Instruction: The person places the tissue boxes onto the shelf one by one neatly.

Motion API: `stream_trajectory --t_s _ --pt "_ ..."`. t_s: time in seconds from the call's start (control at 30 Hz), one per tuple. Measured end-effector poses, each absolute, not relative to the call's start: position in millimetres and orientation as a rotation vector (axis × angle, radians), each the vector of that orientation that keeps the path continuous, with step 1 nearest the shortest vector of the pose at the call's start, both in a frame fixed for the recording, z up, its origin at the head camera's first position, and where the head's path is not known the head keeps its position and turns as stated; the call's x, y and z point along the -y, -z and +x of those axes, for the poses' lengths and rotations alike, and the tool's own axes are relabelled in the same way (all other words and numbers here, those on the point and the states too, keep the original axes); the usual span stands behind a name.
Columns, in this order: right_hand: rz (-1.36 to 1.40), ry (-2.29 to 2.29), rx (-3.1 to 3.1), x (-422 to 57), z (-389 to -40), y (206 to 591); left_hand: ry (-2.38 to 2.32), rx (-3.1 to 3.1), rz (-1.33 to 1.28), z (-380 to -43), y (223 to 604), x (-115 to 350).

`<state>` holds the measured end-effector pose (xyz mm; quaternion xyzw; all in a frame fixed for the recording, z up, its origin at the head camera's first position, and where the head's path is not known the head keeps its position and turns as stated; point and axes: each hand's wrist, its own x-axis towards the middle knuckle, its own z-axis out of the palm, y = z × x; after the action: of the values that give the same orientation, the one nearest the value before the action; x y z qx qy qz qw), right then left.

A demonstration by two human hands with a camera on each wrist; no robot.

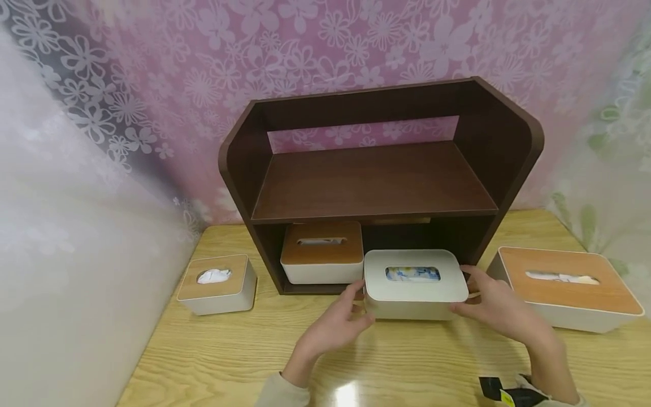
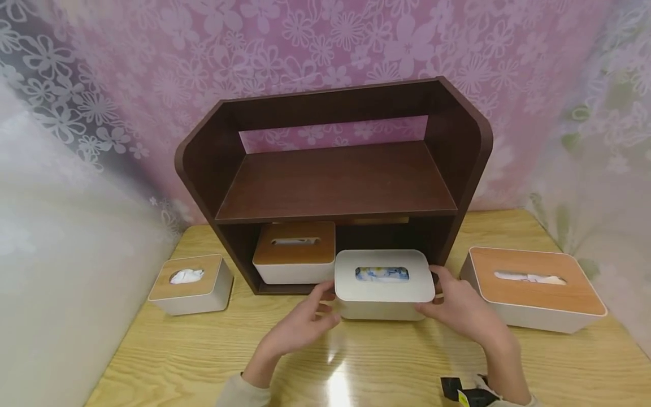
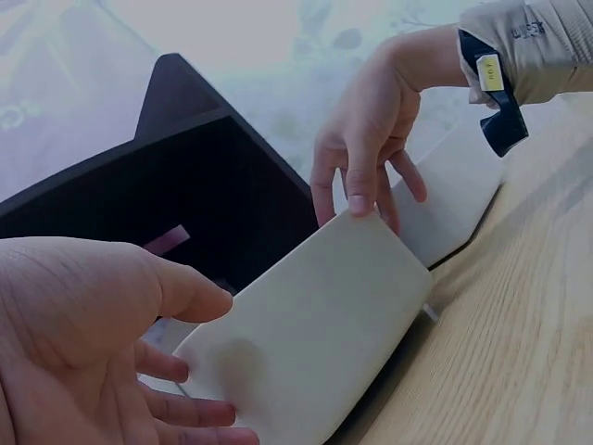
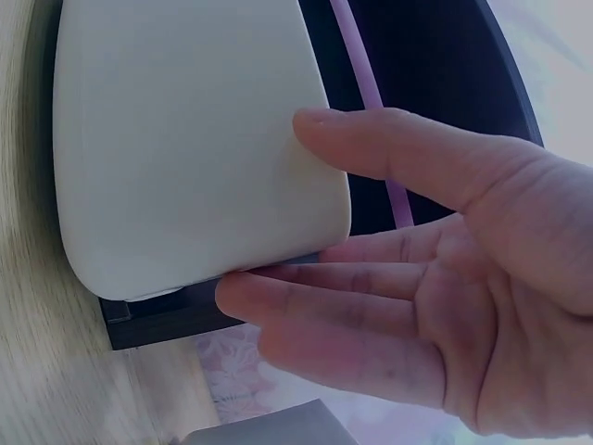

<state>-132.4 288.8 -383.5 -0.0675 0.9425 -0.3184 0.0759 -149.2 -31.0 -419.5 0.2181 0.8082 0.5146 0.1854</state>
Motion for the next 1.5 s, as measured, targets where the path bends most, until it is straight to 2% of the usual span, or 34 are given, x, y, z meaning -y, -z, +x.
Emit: stream_trajectory --t_s 0.67,1.0,1.5 --pt "-0.014 1.080 -2.780 -286 -125 390 -1.515 -2.357 0.523 -136 425 24" --pt "0.086 1.109 -2.766 -286 -130 388 -1.599 -2.318 0.556 -138 426 17" --pt "0.062 1.153 -2.848 -282 -134 390 -1.615 -2.308 0.588 -142 435 10"
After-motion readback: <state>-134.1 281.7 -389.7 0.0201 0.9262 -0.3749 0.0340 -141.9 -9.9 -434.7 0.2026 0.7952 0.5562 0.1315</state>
